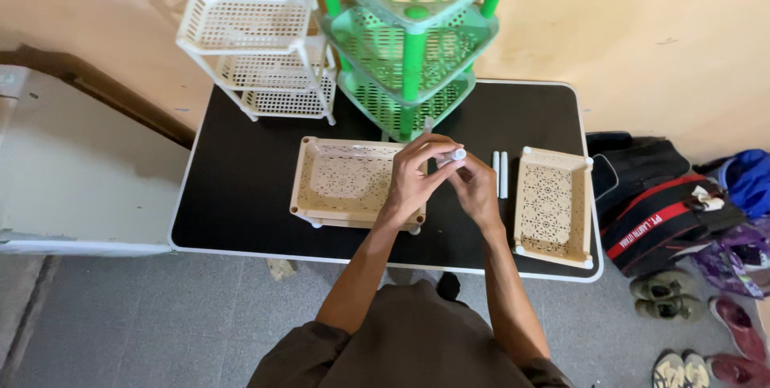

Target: The person assembles a three-tier corner shelf by inserting white plastic poles into beige perforated trays and stacking them on a black table. The person handles trays and poles one at a time, aligning and securing each tier before placing the completed unit on the table.

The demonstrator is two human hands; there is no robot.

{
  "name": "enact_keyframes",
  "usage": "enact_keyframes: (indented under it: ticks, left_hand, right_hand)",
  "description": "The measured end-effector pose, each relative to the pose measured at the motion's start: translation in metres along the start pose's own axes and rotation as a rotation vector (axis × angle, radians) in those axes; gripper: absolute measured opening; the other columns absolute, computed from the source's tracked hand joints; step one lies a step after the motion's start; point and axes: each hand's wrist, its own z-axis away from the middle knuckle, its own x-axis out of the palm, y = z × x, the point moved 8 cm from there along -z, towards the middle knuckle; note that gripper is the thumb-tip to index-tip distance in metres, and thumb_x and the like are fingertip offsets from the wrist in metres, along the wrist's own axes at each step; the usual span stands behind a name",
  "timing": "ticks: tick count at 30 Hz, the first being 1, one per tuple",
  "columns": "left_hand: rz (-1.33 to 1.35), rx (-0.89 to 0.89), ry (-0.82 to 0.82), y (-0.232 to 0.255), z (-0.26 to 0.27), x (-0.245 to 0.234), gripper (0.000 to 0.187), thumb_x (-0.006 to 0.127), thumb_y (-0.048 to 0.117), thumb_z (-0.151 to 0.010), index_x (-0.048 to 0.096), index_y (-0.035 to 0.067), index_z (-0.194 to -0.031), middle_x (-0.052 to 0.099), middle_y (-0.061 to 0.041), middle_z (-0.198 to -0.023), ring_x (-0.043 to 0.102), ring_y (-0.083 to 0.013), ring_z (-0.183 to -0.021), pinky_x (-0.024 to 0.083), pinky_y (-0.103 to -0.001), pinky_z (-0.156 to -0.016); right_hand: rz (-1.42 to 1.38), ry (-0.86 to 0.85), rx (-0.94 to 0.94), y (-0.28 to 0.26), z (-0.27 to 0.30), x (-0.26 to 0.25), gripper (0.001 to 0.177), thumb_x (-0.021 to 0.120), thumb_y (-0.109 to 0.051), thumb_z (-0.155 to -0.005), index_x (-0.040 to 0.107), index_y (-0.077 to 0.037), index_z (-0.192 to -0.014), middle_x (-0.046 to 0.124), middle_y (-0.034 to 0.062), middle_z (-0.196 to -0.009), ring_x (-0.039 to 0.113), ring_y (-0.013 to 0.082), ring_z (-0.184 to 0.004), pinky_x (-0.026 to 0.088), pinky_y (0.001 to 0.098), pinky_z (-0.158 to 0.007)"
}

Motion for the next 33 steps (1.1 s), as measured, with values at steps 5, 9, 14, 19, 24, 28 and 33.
enact_keyframes:
  ticks: [5,9,14,19,24,28,33]
  left_hand:
    - [0.174,-0.148,0.025,-0.026,0.010,-0.018,0.037,0.080,0.003,-0.087,0.068,0.006,-0.122,0.071,-0.008,-0.115,0.074,-0.0154,-0.100,0.064,-0.027,-0.084]
    - [0.343,-0.296,0.064,-0.066,0.029,-0.032,0.038,0.076,-0.001,-0.091,0.066,0.004,-0.127,0.073,-0.011,-0.115,0.074,-0.0169,-0.106,0.066,-0.028,-0.087]
    - [0.359,-0.299,0.047,-0.099,0.065,-0.027,0.027,0.078,0.001,-0.093,0.070,0.003,-0.118,0.077,-0.011,-0.106,0.077,-0.0183,-0.099,0.066,-0.029,-0.089]
    - [0.280,-0.386,-0.108,-0.120,0.091,0.001,0.022,0.079,0.010,-0.092,0.071,0.003,-0.111,0.077,-0.012,-0.103,0.078,-0.0187,-0.094,0.067,-0.029,-0.083]
    - [-0.017,-0.453,-0.175,-0.129,0.098,0.010,0.026,0.072,0.021,-0.098,0.078,0.002,-0.115,0.072,-0.015,-0.093,0.075,-0.0229,-0.078,0.061,-0.032,-0.068]
    - [0.708,-0.798,-0.216,-0.137,0.102,0.032,0.036,0.060,0.030,-0.105,0.069,0.002,-0.127,0.076,-0.013,-0.094,0.074,-0.0212,-0.079,0.063,-0.031,-0.067]
    - [0.683,-0.560,-0.012,-0.123,0.062,0.007,0.054,0.075,0.013,-0.086,0.053,0.007,-0.135,0.061,-0.003,-0.129,0.076,-0.0210,-0.099,0.068,-0.034,-0.078]
  right_hand:
    - [-0.074,-0.089,0.005,0.022,0.001,0.008,0.028,0.072,-0.001,-0.094,0.071,-0.001,-0.122,0.072,0.0089,-0.114,0.068,0.0143,-0.095,0.059,0.0279,-0.083]
    - [-0.245,-0.031,0.100,0.045,0.009,-0.009,0.025,0.075,-0.003,-0.091,0.074,0.001,-0.116,0.074,0.0113,-0.098,0.070,0.0151,-0.084,0.060,0.0278,-0.078]
    - [-0.461,0.179,0.096,0.055,0.012,-0.030,0.020,0.079,-0.001,-0.091,0.075,0.005,-0.109,0.073,0.0102,-0.087,0.066,0.0145,-0.074,0.056,0.0261,-0.071]
    - [-0.449,0.209,0.109,0.045,0.010,-0.025,0.016,0.078,0.002,-0.092,0.076,0.005,-0.108,0.071,0.0059,-0.086,0.058,0.0086,-0.068,0.046,0.0228,-0.062]
    - [-0.214,0.071,0.065,0.023,0.011,-0.004,0.023,0.078,0.002,-0.089,0.077,-0.001,-0.112,0.074,0.0049,-0.084,0.059,0.0061,-0.065,0.049,0.0213,-0.060]
    - [-0.088,-0.055,-0.044,0.005,0.027,0.010,0.027,0.079,0.000,-0.086,0.076,-0.007,-0.113,0.077,0.0037,-0.088,0.067,0.0061,-0.066,0.054,0.0198,-0.054]
    - [0.105,-0.205,0.021,0.015,0.052,0.017,0.038,0.073,0.008,-0.084,0.077,-0.009,-0.118,0.075,0.0068,-0.101,0.062,0.0112,-0.075,0.048,0.0230,-0.059]
